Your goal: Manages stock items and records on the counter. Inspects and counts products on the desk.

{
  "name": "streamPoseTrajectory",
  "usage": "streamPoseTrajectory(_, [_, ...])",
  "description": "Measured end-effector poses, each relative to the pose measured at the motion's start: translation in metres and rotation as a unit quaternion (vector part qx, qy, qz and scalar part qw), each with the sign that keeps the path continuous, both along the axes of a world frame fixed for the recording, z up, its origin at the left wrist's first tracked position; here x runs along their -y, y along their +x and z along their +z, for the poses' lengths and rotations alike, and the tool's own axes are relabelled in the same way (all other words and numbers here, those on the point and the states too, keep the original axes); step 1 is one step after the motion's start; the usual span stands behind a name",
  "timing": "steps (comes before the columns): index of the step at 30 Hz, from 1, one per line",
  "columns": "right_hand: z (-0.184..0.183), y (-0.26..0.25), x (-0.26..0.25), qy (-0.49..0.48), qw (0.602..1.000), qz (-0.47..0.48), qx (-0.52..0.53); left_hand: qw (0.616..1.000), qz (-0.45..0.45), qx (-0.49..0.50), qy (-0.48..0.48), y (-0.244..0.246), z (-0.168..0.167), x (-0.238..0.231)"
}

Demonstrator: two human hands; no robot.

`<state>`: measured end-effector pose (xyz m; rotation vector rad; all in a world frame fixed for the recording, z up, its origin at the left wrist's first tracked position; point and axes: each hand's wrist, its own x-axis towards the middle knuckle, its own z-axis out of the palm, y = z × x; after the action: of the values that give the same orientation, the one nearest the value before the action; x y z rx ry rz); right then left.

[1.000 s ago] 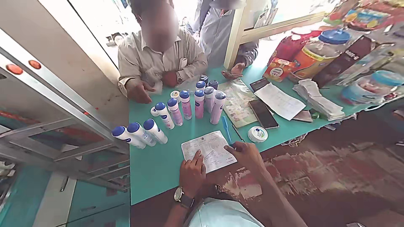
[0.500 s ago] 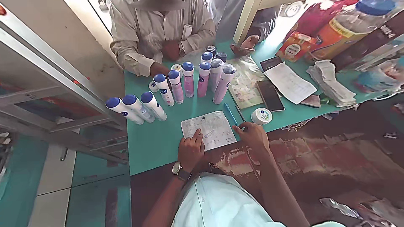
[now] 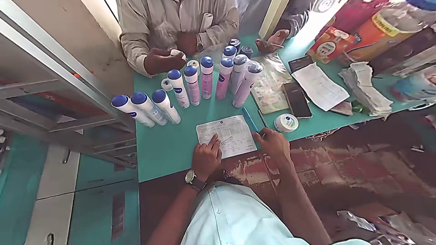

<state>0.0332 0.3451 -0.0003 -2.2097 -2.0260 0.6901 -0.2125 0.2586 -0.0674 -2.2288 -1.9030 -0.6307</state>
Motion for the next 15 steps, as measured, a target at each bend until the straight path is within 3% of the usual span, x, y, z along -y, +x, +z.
streamPoseTrajectory(15, [-0.0051,0.0057,-0.0032,0.002,0.999,0.035,0.008,1.000,0.001,0.006,-0.012,0.0004,0.0025,0.0002])
